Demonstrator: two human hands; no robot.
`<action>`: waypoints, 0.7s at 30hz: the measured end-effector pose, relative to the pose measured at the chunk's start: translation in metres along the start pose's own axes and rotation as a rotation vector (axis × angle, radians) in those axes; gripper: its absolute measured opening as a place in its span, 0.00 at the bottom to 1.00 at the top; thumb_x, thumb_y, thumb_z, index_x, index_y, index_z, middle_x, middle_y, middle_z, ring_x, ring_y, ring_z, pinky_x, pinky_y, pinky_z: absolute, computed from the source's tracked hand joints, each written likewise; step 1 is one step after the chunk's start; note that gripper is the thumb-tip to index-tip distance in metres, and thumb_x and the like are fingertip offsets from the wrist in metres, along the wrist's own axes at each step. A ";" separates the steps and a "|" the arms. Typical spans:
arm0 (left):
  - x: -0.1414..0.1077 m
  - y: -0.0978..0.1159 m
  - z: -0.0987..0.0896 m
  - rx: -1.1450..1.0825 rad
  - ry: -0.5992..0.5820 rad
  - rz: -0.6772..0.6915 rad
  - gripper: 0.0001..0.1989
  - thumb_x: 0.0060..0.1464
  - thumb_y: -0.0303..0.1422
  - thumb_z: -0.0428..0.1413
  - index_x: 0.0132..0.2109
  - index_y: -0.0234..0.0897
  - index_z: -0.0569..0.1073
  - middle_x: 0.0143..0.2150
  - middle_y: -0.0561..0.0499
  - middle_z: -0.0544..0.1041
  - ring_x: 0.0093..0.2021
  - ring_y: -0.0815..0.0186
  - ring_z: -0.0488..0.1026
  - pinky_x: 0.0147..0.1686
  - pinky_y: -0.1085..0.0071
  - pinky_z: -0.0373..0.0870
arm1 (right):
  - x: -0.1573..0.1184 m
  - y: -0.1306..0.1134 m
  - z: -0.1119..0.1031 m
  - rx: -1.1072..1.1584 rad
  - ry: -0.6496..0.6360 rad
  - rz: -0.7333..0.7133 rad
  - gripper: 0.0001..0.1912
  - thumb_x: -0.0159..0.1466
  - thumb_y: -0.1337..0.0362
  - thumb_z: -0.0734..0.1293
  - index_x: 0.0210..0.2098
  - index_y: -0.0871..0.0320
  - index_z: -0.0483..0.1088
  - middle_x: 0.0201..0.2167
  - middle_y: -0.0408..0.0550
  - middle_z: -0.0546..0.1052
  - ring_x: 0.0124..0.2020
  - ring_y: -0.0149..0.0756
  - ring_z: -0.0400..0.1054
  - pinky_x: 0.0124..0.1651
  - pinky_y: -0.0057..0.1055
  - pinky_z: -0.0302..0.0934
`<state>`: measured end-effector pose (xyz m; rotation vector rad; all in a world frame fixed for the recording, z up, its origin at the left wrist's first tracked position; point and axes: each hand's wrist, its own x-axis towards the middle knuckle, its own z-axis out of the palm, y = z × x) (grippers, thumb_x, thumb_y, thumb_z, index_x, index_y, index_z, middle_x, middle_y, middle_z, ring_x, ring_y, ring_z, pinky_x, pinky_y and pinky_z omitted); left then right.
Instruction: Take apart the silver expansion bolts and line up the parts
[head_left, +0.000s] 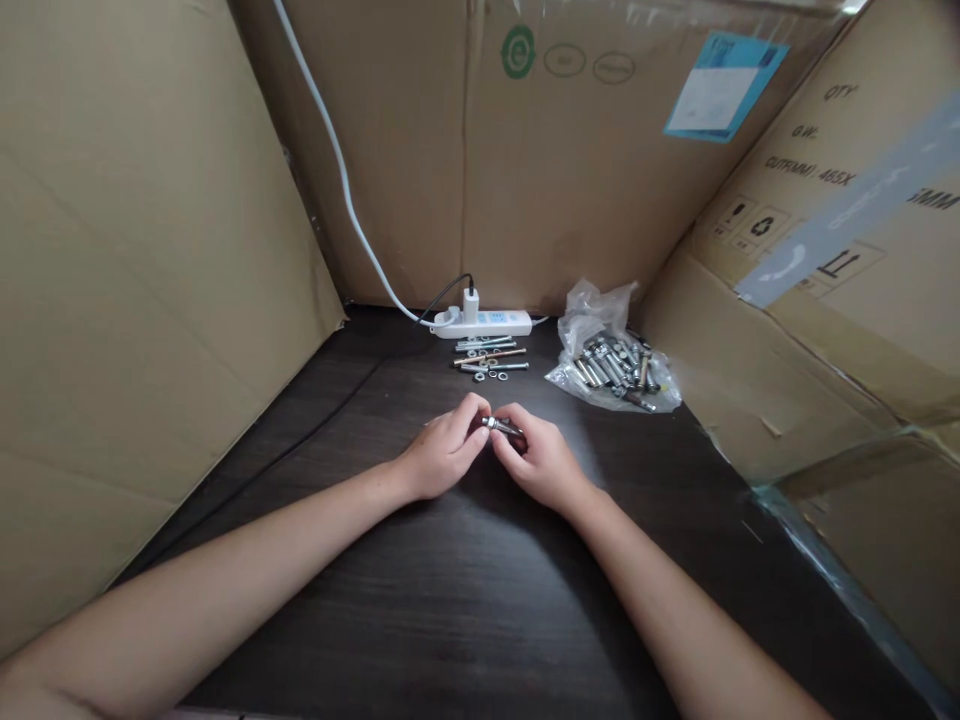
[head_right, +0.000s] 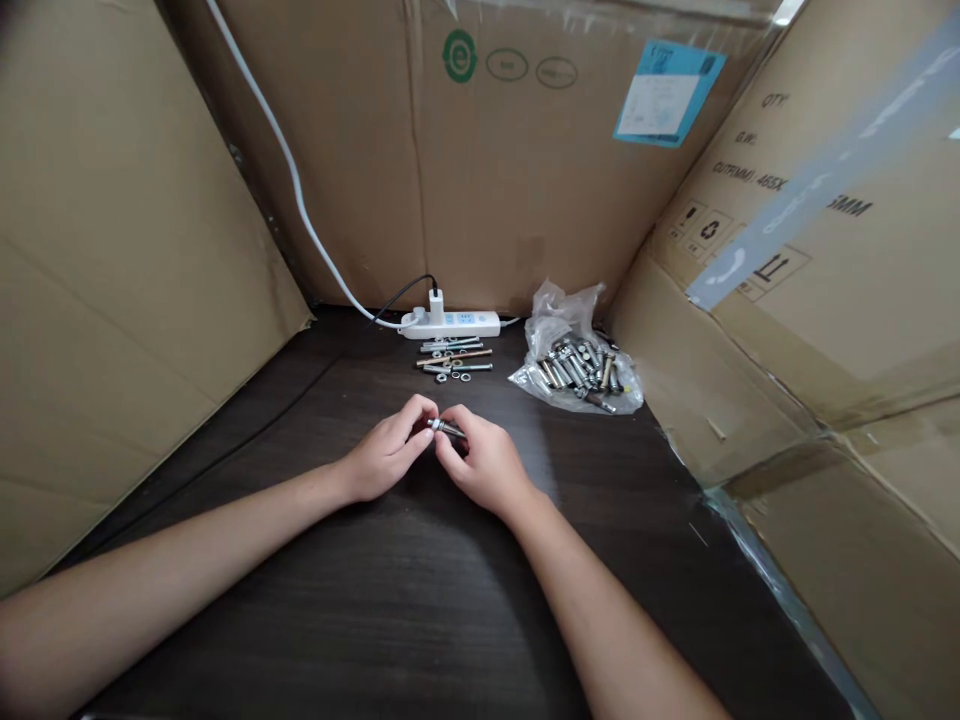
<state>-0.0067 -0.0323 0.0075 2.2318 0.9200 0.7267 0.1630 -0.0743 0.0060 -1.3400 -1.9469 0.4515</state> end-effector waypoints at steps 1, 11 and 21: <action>0.001 0.000 0.000 0.001 -0.007 0.003 0.06 0.60 0.33 0.43 0.43 0.39 0.62 0.36 0.53 0.69 0.36 0.67 0.68 0.39 0.71 0.64 | -0.001 0.000 -0.001 -0.001 0.002 0.000 0.08 0.62 0.62 0.60 0.39 0.56 0.67 0.27 0.42 0.72 0.26 0.30 0.64 0.30 0.24 0.56; 0.009 -0.011 0.005 -0.089 0.102 -0.001 0.15 0.63 0.36 0.39 0.31 0.36 0.62 0.28 0.55 0.66 0.31 0.69 0.63 0.34 0.72 0.59 | 0.000 0.003 0.006 -0.021 0.045 -0.006 0.07 0.60 0.63 0.62 0.36 0.58 0.67 0.24 0.41 0.70 0.23 0.28 0.61 0.29 0.24 0.55; 0.004 -0.007 0.007 -0.110 0.089 0.129 0.07 0.53 0.27 0.49 0.40 0.39 0.65 0.36 0.54 0.65 0.33 0.70 0.64 0.34 0.73 0.61 | -0.001 0.004 0.004 0.024 0.060 0.037 0.07 0.59 0.63 0.62 0.35 0.59 0.68 0.22 0.39 0.68 0.23 0.27 0.59 0.27 0.23 0.54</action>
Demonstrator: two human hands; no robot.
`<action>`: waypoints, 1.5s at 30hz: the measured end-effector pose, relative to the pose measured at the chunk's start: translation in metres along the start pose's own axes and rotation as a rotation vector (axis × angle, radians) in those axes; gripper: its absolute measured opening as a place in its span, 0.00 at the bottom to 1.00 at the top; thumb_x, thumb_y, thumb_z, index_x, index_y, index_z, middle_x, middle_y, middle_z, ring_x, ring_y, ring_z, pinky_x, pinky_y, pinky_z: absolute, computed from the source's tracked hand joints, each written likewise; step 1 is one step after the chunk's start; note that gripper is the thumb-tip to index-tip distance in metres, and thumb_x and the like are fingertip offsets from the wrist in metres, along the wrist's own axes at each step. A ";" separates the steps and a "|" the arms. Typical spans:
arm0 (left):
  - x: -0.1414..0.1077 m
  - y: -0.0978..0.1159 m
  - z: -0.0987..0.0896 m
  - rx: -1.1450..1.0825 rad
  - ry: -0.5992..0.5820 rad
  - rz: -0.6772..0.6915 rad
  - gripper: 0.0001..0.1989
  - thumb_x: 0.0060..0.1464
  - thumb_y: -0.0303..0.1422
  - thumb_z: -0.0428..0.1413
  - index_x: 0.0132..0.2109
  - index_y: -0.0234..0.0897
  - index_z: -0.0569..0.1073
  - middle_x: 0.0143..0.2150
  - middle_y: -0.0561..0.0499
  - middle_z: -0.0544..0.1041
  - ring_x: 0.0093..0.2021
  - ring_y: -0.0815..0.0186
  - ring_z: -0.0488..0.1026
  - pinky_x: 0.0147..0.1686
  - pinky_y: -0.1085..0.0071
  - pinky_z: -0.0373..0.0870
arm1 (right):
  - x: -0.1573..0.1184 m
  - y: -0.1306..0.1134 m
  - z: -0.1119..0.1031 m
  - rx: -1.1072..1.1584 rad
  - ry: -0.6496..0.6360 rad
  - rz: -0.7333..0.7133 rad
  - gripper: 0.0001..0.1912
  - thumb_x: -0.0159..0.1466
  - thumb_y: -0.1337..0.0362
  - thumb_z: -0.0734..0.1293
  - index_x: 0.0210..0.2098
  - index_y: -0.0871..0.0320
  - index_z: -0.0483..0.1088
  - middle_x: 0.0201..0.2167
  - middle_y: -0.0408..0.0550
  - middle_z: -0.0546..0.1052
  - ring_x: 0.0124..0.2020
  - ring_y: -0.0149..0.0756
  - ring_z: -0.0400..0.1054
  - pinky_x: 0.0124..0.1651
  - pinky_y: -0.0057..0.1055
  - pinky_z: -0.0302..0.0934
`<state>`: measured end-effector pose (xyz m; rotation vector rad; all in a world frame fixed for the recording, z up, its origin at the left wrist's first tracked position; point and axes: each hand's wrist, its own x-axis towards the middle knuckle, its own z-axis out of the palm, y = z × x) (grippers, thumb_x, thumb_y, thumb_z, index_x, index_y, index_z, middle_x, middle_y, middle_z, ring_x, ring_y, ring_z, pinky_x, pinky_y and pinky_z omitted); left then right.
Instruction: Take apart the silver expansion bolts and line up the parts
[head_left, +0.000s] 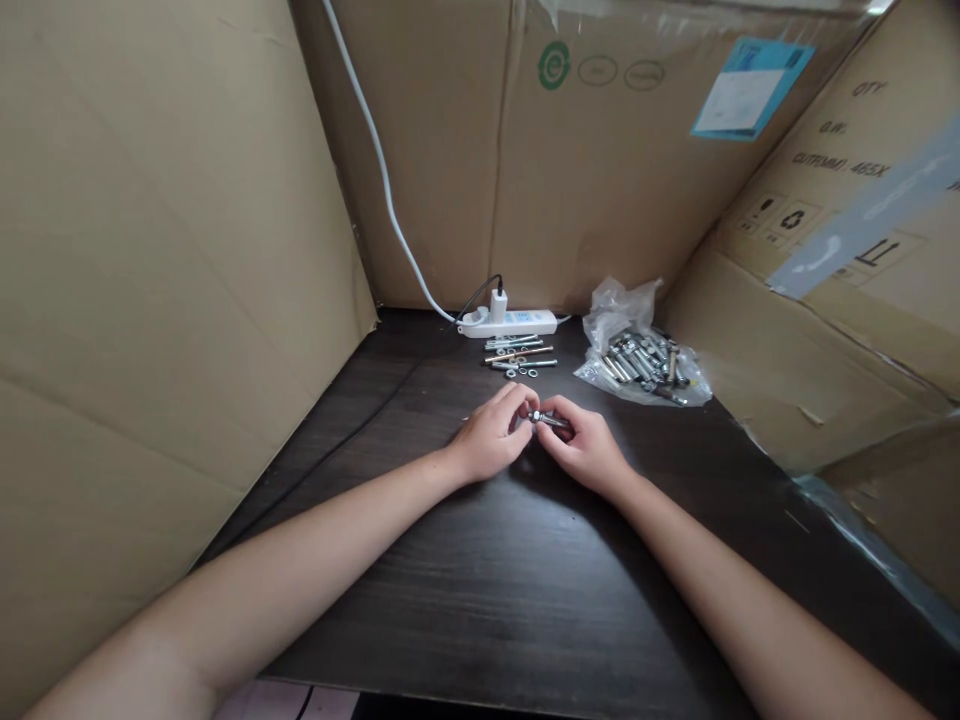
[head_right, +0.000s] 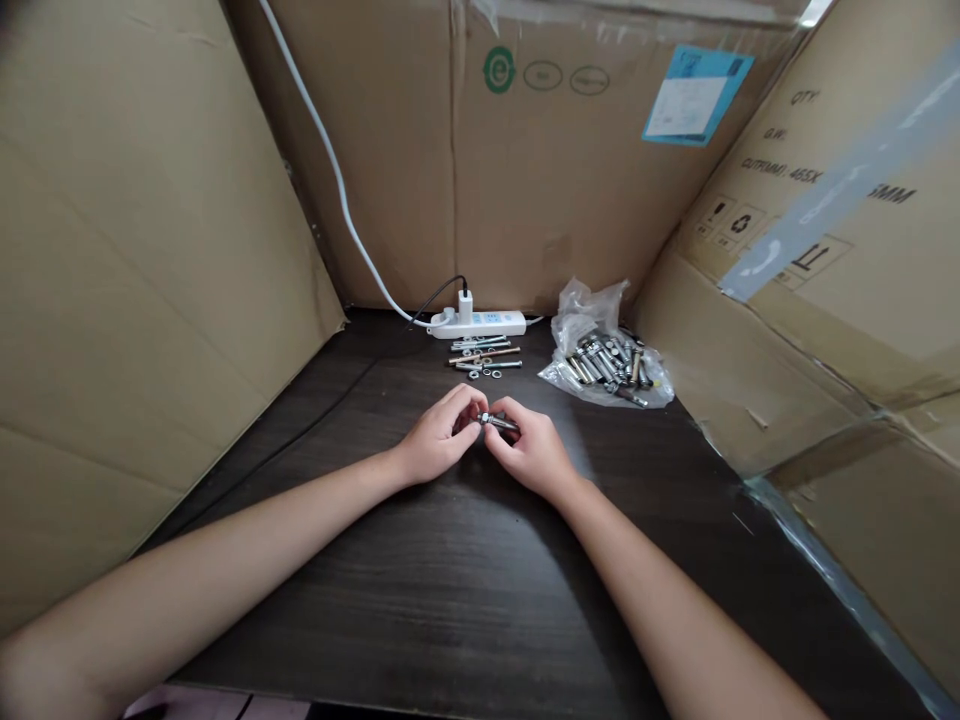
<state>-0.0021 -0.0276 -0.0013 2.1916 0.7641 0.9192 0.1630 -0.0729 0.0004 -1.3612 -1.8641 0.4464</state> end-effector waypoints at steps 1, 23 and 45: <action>0.000 -0.001 0.000 0.000 -0.003 -0.005 0.06 0.54 0.27 0.49 0.40 0.39 0.65 0.36 0.54 0.66 0.33 0.69 0.64 0.34 0.73 0.61 | 0.000 0.000 0.000 0.005 -0.001 0.005 0.07 0.59 0.63 0.62 0.35 0.59 0.68 0.22 0.39 0.68 0.23 0.27 0.59 0.27 0.23 0.54; 0.001 0.001 -0.001 0.047 -0.015 -0.001 0.08 0.54 0.27 0.49 0.42 0.40 0.64 0.37 0.54 0.65 0.35 0.69 0.64 0.37 0.73 0.63 | 0.002 0.001 0.000 0.037 0.007 0.015 0.07 0.59 0.62 0.62 0.35 0.58 0.68 0.24 0.40 0.70 0.23 0.28 0.61 0.28 0.23 0.55; 0.002 0.002 0.000 0.021 -0.007 -0.039 0.07 0.55 0.28 0.48 0.42 0.39 0.64 0.36 0.54 0.64 0.34 0.69 0.64 0.36 0.73 0.63 | 0.002 0.002 -0.001 0.040 0.017 0.034 0.08 0.59 0.62 0.62 0.35 0.58 0.69 0.23 0.41 0.71 0.23 0.28 0.62 0.28 0.23 0.55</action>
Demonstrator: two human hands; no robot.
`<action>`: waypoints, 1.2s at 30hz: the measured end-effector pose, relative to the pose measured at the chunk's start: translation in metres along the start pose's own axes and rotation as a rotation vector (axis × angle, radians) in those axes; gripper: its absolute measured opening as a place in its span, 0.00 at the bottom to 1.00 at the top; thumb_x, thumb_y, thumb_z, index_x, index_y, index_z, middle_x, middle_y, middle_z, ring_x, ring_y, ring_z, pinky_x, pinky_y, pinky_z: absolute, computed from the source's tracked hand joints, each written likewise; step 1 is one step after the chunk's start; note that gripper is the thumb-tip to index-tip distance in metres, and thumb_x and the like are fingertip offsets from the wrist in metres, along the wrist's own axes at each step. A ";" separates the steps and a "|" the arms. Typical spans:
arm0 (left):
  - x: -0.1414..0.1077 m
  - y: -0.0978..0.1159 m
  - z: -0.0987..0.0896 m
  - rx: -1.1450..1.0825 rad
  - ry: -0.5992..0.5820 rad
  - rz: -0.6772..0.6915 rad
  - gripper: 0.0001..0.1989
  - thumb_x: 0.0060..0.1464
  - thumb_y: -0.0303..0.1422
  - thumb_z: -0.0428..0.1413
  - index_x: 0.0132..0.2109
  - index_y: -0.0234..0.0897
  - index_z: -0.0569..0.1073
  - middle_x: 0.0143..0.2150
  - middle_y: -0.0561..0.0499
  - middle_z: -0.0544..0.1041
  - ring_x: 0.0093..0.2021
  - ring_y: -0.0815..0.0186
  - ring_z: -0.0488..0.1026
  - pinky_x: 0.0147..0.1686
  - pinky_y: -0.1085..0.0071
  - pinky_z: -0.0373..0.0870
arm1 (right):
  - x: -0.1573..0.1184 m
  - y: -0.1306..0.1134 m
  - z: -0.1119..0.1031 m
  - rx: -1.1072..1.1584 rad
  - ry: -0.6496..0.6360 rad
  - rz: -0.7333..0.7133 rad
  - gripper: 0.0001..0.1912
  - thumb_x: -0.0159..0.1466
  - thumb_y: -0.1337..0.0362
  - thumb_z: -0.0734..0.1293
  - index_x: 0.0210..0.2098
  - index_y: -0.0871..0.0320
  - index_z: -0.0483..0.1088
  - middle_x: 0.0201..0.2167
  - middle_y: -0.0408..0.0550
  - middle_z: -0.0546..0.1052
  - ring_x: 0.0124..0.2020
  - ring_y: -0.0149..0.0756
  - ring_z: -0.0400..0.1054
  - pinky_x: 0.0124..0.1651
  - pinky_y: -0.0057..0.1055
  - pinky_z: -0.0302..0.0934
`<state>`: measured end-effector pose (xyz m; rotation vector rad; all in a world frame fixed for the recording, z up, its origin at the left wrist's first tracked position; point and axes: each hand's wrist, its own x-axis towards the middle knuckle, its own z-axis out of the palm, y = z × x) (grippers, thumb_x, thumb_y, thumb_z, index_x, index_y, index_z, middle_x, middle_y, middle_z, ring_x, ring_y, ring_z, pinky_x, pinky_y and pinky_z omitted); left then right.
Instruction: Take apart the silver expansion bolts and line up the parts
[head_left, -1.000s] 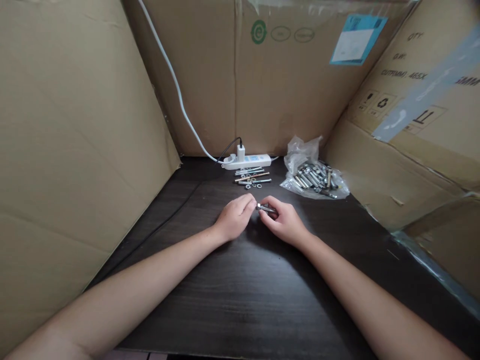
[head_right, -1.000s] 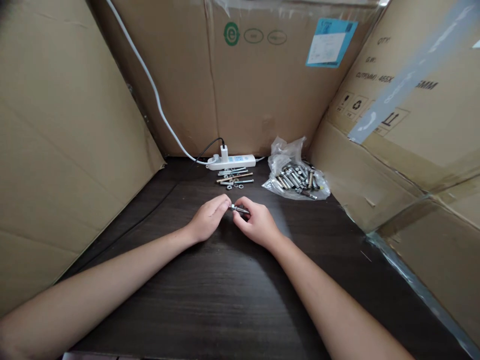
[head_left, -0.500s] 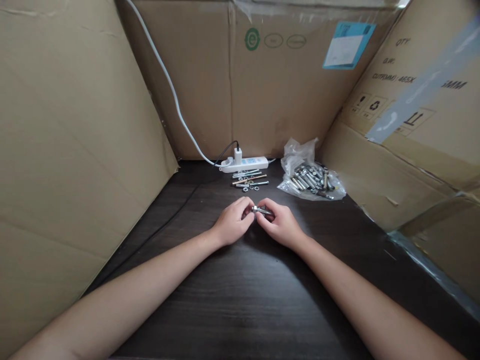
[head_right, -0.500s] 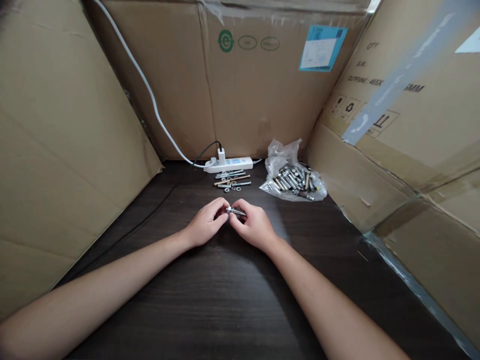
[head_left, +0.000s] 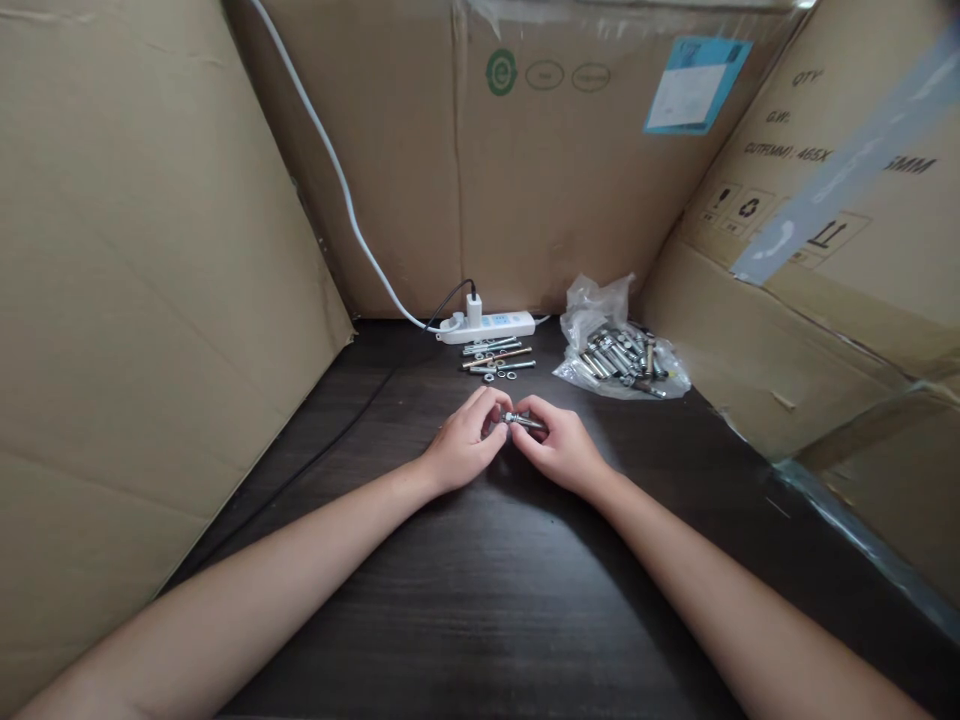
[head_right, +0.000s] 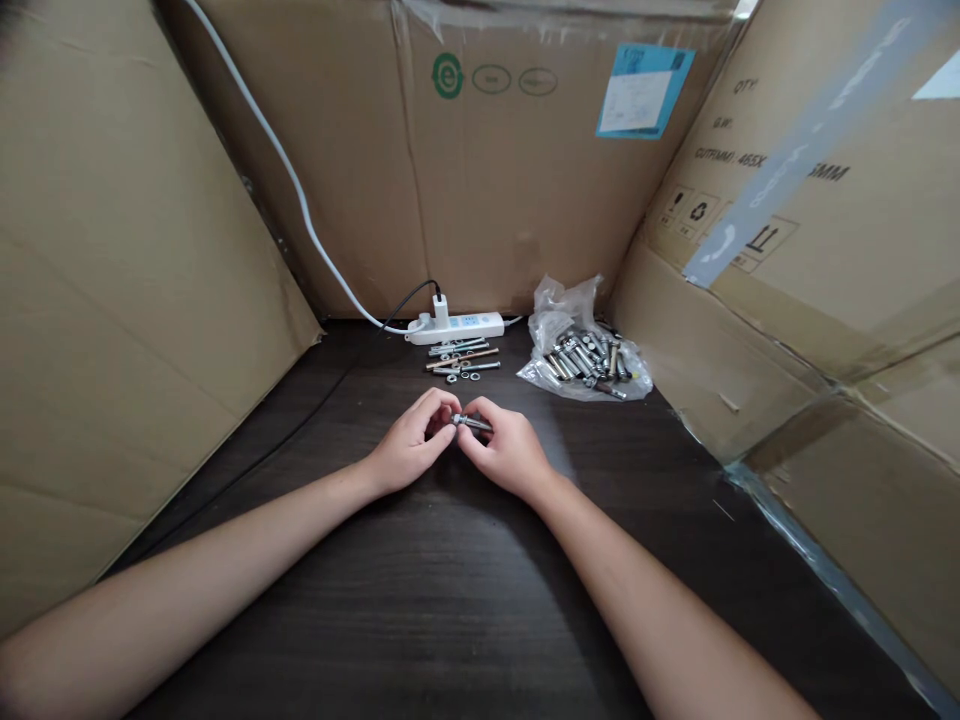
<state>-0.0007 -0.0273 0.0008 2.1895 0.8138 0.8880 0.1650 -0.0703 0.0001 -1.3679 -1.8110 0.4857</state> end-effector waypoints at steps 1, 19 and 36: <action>0.000 -0.001 0.000 -0.003 0.000 -0.008 0.06 0.55 0.28 0.49 0.42 0.39 0.64 0.36 0.54 0.64 0.35 0.69 0.64 0.35 0.73 0.63 | 0.000 -0.001 0.000 0.001 -0.002 0.000 0.08 0.59 0.62 0.62 0.35 0.58 0.69 0.24 0.41 0.71 0.23 0.28 0.62 0.28 0.23 0.55; 0.002 -0.002 -0.002 0.029 0.028 -0.070 0.12 0.63 0.36 0.40 0.36 0.38 0.63 0.34 0.52 0.67 0.37 0.66 0.65 0.39 0.70 0.62 | -0.001 -0.005 0.000 -0.035 -0.005 -0.009 0.06 0.59 0.62 0.62 0.34 0.57 0.67 0.21 0.39 0.68 0.22 0.28 0.61 0.27 0.24 0.54; 0.003 -0.001 -0.001 0.001 -0.022 -0.044 0.03 0.57 0.31 0.47 0.36 0.37 0.65 0.34 0.53 0.66 0.35 0.67 0.64 0.37 0.71 0.62 | 0.000 -0.005 -0.001 -0.021 0.020 -0.006 0.07 0.59 0.61 0.62 0.34 0.57 0.68 0.22 0.40 0.70 0.22 0.29 0.62 0.27 0.24 0.55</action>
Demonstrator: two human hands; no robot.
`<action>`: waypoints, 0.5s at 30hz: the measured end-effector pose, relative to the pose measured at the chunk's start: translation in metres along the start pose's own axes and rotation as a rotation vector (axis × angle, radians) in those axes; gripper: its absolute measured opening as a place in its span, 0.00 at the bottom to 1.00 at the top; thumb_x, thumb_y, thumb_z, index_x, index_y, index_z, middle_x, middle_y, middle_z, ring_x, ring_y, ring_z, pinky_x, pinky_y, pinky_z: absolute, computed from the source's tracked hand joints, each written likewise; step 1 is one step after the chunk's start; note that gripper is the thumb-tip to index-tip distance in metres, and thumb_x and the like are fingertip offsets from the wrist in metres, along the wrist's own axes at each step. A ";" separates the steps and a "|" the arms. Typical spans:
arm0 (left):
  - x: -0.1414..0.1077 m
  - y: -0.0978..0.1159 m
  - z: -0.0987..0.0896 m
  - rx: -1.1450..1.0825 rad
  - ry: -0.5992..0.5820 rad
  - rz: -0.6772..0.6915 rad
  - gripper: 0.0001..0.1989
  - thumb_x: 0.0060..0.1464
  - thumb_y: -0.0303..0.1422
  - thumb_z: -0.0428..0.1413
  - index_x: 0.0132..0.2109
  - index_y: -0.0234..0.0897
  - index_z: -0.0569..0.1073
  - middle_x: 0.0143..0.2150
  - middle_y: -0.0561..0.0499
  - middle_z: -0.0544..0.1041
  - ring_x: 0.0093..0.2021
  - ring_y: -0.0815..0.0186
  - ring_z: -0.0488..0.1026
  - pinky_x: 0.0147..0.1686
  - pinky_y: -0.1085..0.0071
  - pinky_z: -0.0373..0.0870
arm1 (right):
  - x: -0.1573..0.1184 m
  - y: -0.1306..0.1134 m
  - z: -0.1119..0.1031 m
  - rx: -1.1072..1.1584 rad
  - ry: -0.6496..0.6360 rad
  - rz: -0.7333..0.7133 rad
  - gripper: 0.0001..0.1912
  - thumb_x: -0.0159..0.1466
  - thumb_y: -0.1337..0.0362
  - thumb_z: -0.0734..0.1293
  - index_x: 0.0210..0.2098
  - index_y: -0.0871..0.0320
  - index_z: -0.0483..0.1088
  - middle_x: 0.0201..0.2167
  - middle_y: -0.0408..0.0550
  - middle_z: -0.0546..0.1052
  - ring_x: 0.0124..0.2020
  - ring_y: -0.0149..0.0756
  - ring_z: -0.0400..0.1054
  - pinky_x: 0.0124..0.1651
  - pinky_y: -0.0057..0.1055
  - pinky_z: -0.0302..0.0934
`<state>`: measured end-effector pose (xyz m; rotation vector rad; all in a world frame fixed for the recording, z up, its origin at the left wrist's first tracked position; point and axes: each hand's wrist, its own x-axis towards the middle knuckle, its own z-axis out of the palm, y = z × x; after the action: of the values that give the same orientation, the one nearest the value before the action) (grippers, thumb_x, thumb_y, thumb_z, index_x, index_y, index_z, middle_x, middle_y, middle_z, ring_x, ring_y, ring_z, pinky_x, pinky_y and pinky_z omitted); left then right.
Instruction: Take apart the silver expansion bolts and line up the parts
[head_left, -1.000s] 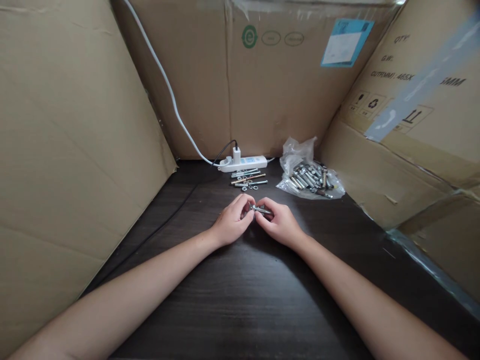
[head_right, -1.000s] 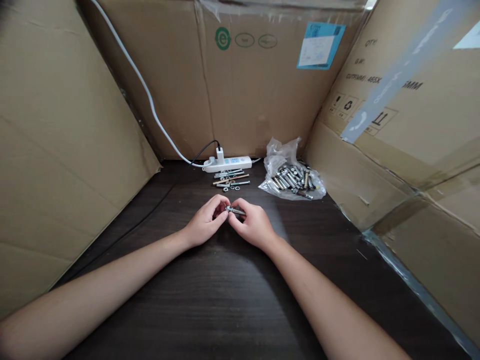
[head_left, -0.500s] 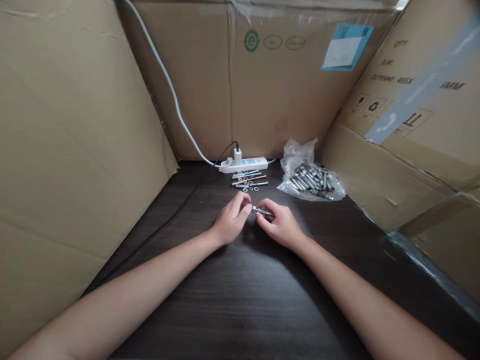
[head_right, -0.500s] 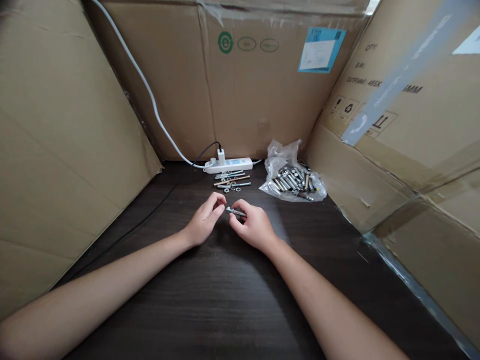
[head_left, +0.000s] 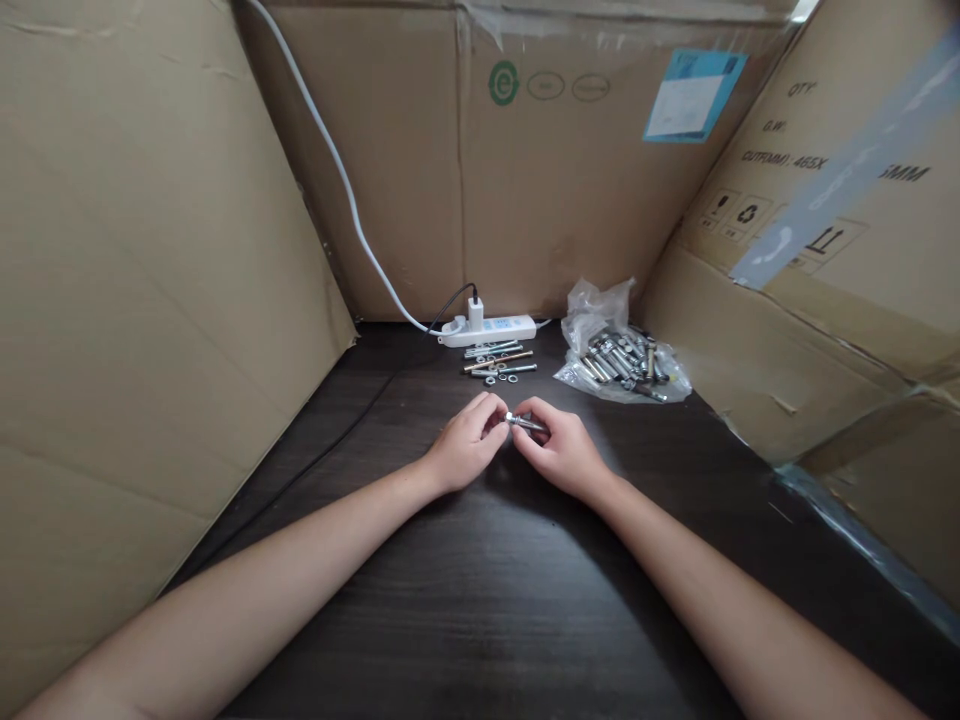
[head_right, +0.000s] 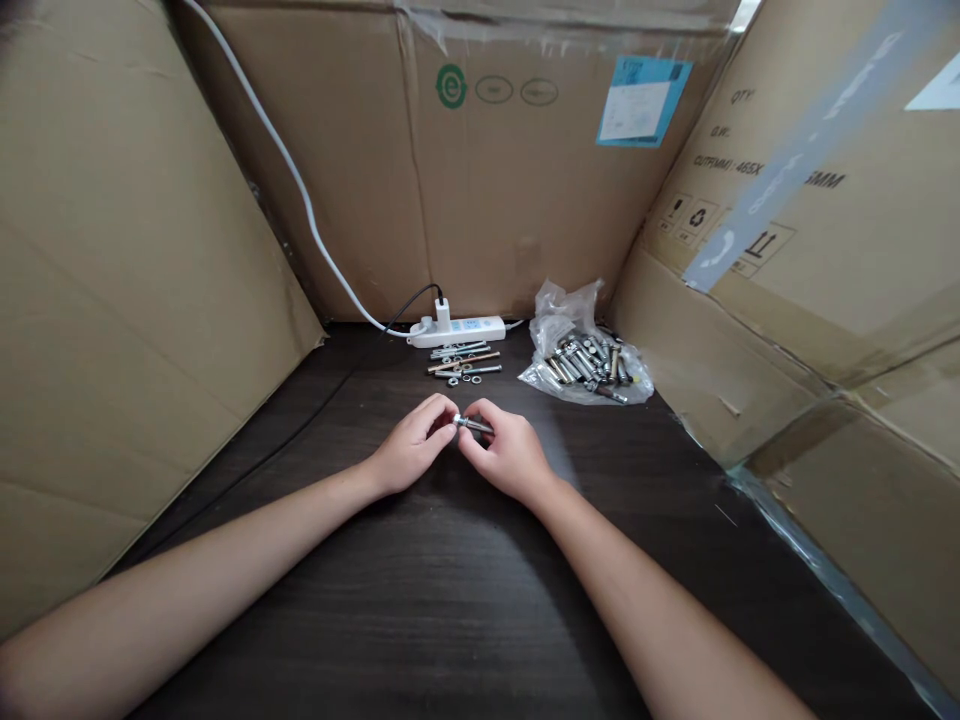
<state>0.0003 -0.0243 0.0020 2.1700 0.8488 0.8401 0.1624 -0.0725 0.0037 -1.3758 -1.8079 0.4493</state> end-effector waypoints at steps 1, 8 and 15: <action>0.000 0.000 0.000 0.010 -0.005 0.000 0.05 0.58 0.32 0.46 0.35 0.37 0.64 0.34 0.53 0.66 0.34 0.67 0.64 0.37 0.70 0.62 | 0.000 0.000 0.000 0.001 -0.005 -0.005 0.07 0.59 0.61 0.62 0.34 0.57 0.68 0.22 0.40 0.70 0.22 0.29 0.62 0.27 0.24 0.55; 0.000 -0.001 0.000 0.092 -0.016 -0.007 0.11 0.62 0.36 0.43 0.33 0.38 0.63 0.32 0.53 0.68 0.35 0.66 0.65 0.37 0.70 0.61 | 0.000 0.000 0.000 0.002 -0.024 -0.015 0.06 0.59 0.62 0.62 0.34 0.57 0.67 0.21 0.39 0.68 0.22 0.28 0.60 0.27 0.24 0.54; 0.001 -0.002 0.000 0.089 -0.023 0.002 0.13 0.63 0.36 0.41 0.32 0.38 0.62 0.30 0.54 0.67 0.34 0.67 0.64 0.35 0.71 0.60 | -0.002 0.000 0.001 0.009 -0.055 -0.028 0.06 0.59 0.63 0.62 0.35 0.57 0.68 0.22 0.39 0.69 0.22 0.28 0.61 0.28 0.24 0.55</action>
<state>0.0006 -0.0223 0.0005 2.2540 0.8881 0.7911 0.1617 -0.0739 0.0028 -1.3425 -1.8645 0.4845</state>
